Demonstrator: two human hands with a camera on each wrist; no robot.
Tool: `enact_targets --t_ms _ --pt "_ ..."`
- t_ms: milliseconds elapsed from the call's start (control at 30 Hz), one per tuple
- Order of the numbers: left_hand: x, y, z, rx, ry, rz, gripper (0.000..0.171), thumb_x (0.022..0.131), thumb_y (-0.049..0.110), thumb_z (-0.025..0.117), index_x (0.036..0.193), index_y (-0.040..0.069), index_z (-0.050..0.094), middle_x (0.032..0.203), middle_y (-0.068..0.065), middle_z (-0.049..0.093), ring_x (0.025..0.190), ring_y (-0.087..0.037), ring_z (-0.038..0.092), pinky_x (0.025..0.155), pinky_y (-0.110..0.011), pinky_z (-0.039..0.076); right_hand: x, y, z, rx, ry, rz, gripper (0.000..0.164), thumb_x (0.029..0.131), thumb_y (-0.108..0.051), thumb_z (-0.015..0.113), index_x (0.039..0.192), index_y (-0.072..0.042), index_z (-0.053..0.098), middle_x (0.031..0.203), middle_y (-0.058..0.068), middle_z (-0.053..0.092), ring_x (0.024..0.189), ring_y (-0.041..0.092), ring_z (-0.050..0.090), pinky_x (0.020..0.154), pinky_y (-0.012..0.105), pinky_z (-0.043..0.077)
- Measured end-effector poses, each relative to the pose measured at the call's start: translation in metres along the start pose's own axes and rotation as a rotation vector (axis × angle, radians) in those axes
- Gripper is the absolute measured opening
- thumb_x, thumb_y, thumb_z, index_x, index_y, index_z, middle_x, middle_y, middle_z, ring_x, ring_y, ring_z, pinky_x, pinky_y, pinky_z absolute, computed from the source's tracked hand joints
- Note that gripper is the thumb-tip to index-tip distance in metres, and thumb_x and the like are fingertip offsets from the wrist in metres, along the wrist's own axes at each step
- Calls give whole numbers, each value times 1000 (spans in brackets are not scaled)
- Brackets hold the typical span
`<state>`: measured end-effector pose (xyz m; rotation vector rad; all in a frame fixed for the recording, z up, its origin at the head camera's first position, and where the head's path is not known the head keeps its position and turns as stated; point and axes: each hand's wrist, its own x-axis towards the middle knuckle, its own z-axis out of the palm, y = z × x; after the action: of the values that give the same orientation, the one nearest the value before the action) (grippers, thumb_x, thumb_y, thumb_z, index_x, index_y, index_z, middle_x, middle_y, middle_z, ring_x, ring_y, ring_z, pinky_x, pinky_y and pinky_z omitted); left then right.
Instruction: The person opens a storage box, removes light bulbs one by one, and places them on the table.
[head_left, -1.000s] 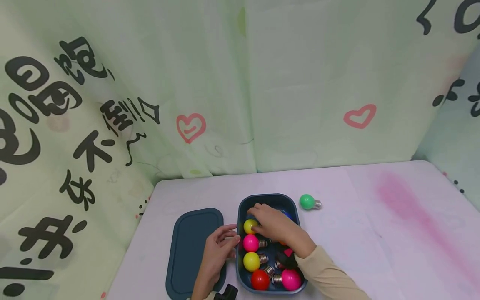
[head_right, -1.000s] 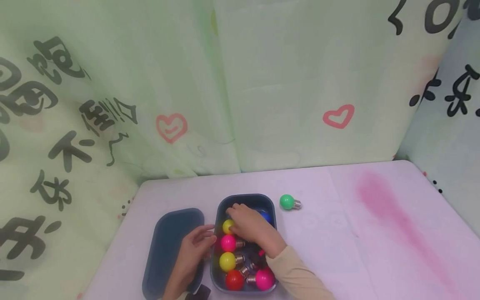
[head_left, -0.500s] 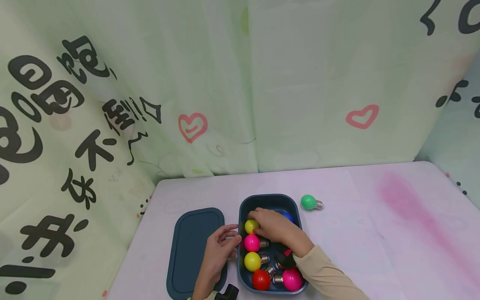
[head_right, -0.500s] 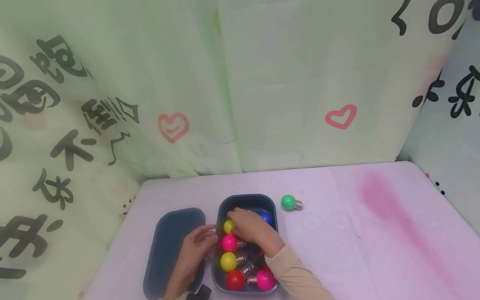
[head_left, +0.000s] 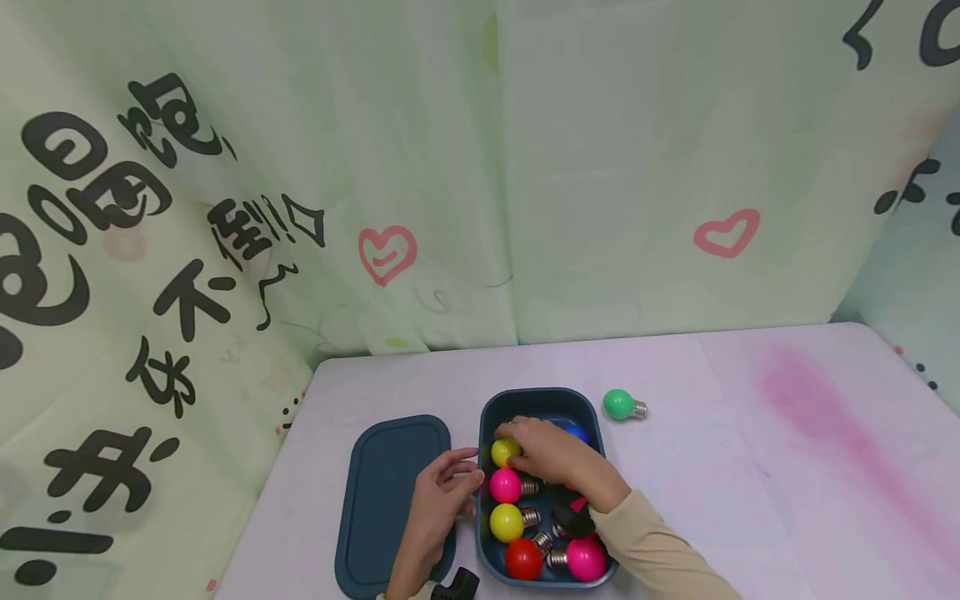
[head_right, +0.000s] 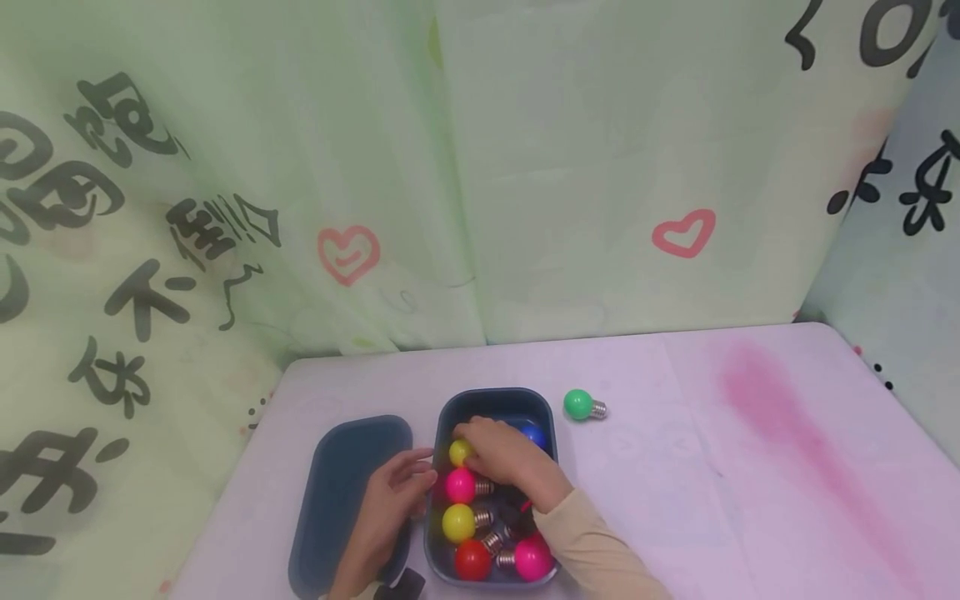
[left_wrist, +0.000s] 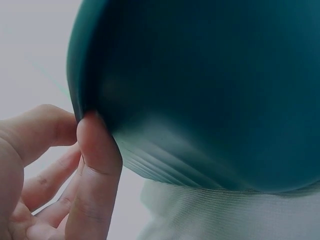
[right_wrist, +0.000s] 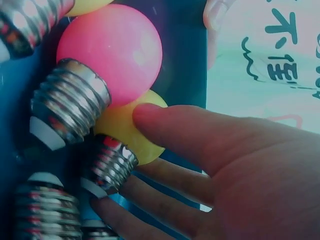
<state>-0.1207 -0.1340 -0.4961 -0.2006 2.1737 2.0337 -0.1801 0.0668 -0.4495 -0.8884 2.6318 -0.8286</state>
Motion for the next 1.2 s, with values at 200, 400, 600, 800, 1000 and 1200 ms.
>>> enact_targets --t_ms 200,400,600,800,1000,1200 --pt "1 -1 0 2 2 -11 44 90 21 74 129 5 61 104 -10 66 80 -17 66 62 -25 57 -4 0 -7 16 17 15 34 93 -15 69 125 -6 63 105 6 62 92 19 60 86 40 57" --pt "0 -1 0 4 5 11 42 90 20 73 128 4 61 103 -10 66 78 -16 66 61 -25 57 -9 2 -14 -26 48 -43 33 92 -15 70 123 -6 64 106 6 64 92 19 61 88 40 56" --pt "-1 1 0 -1 8 9 43 90 19 73 129 5 61 103 -9 66 78 -15 66 61 -25 57 -18 7 -24 -39 87 -76 33 93 -16 69 124 -7 64 107 5 64 93 19 63 88 40 57" --pt "-1 2 0 1 11 -3 43 90 20 73 129 6 61 104 -10 66 80 -15 67 62 -26 57 -29 9 -40 -44 107 -74 35 94 -19 67 127 -8 63 111 5 64 95 17 63 88 38 57" --pt "-1 1 1 4 14 1 42 90 19 73 129 6 62 104 -9 66 80 -16 67 61 -25 57 -41 10 -52 -42 113 -44 37 94 -17 67 129 -7 61 118 9 63 96 19 64 87 37 57" --pt "-1 1 1 0 14 14 42 91 17 72 130 5 61 104 -9 66 80 -16 67 60 -26 57 -52 13 -59 -43 135 -32 36 96 -20 66 130 -8 60 119 9 62 99 20 63 86 36 58"
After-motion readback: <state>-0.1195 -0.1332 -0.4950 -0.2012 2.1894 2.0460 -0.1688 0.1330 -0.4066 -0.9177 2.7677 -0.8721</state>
